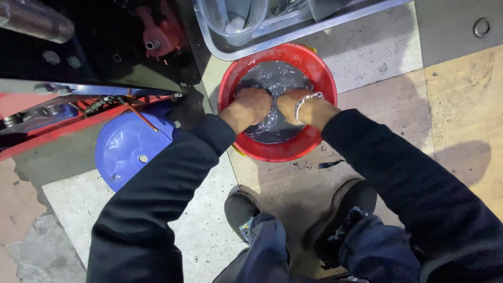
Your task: The person scrubs a black plastic part with a green sponge in a red bucket of water, then rinses it. They move to a workbench and dry the part with a blue cloth.
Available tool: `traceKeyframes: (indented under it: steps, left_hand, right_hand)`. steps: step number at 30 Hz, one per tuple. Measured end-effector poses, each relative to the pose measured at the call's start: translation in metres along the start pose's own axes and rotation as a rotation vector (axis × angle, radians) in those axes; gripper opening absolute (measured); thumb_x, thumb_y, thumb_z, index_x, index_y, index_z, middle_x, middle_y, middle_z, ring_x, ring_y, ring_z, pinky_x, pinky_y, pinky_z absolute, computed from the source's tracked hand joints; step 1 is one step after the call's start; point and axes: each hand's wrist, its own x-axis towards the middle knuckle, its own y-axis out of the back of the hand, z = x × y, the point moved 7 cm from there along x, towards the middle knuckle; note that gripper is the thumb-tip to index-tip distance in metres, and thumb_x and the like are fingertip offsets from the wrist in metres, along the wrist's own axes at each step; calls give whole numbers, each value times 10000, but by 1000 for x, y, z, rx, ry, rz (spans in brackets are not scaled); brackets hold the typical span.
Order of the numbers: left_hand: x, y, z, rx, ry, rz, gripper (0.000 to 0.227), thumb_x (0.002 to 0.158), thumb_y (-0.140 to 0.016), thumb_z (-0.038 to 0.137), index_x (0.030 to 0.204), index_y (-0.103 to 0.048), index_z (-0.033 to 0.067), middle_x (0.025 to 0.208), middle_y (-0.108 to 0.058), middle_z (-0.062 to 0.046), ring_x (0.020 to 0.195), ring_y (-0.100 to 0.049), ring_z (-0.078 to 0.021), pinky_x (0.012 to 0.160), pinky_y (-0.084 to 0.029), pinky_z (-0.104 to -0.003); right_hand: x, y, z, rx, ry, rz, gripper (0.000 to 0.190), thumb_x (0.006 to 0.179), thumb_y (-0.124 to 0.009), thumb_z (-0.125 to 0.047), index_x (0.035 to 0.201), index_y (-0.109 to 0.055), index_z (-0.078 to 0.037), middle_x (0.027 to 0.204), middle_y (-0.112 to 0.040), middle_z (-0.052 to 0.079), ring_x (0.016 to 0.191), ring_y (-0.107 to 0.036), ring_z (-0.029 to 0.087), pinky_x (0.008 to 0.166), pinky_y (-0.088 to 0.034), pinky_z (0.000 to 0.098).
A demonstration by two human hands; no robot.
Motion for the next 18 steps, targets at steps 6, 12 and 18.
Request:
traceKeyframes:
  steps: [6, 12, 18]
  left_hand:
    - [-50, 36, 23, -158, 7, -123, 315, 898, -686, 353, 1033, -787, 87, 1081, -750, -190, 1132, -684, -405, 933, -574, -534]
    - [-96, 65, 54, 67, 131, -229, 312, 925, -624, 227, 1170, -743, 73, 1174, -736, -117, 1135, -696, -309, 930, -579, -406]
    - [-116, 60, 54, 146, 133, -31, 268, 982, -550, 155, 1113, -726, 0, 1100, -732, -124, 1082, -683, -277, 955, -576, -386]
  right_hand:
    - [-11, 24, 0, -45, 36, -82, 273, 782, -761, -304, 1029, -769, -189, 1052, -746, 54, 1060, -718, 282, 821, -626, 484]
    - [56, -29, 9, -139, -91, 14, 253, 890, -566, -245, 1008, -757, -129, 966, -747, 70, 969, -701, 266, 701, -582, 465]
    - [31, 21, -13, -621, -85, 202, 397, 912, -475, -247, 1249, -593, -73, 1118, -589, 111, 952, -496, 310, 530, -375, 426]
